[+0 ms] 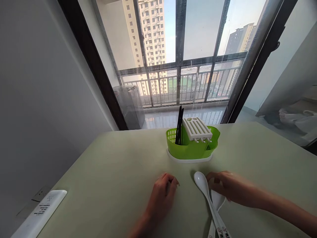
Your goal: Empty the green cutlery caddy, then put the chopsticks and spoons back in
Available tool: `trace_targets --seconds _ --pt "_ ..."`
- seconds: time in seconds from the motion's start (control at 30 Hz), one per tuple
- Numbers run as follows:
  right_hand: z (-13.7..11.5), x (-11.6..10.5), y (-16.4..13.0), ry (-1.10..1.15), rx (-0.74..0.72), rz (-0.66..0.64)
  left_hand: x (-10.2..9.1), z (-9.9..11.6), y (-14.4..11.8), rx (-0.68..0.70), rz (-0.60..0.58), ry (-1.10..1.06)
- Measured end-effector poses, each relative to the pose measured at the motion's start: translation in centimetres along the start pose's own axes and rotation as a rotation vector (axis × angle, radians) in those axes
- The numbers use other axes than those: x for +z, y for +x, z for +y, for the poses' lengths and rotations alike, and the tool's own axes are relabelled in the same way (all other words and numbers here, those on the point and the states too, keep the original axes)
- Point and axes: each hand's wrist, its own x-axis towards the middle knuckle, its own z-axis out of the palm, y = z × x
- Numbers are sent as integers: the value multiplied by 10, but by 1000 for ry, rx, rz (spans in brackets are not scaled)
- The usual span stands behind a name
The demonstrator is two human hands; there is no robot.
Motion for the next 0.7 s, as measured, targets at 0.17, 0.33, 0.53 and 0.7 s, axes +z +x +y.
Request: trace_targets --seconds 0.17,0.33,0.53,0.7 --pt "-17 6 6 0 -38 42 0 0 0 37 -18 57" --pt "-32 18 14 27 -102 64 3 -3 -4 92 14 39" --pt "-46 33 25 108 -245 87 5 -6 -4 124 22 135" --pt "-47 37 28 220 -249 21 2 -4 -2 174 -57 158"
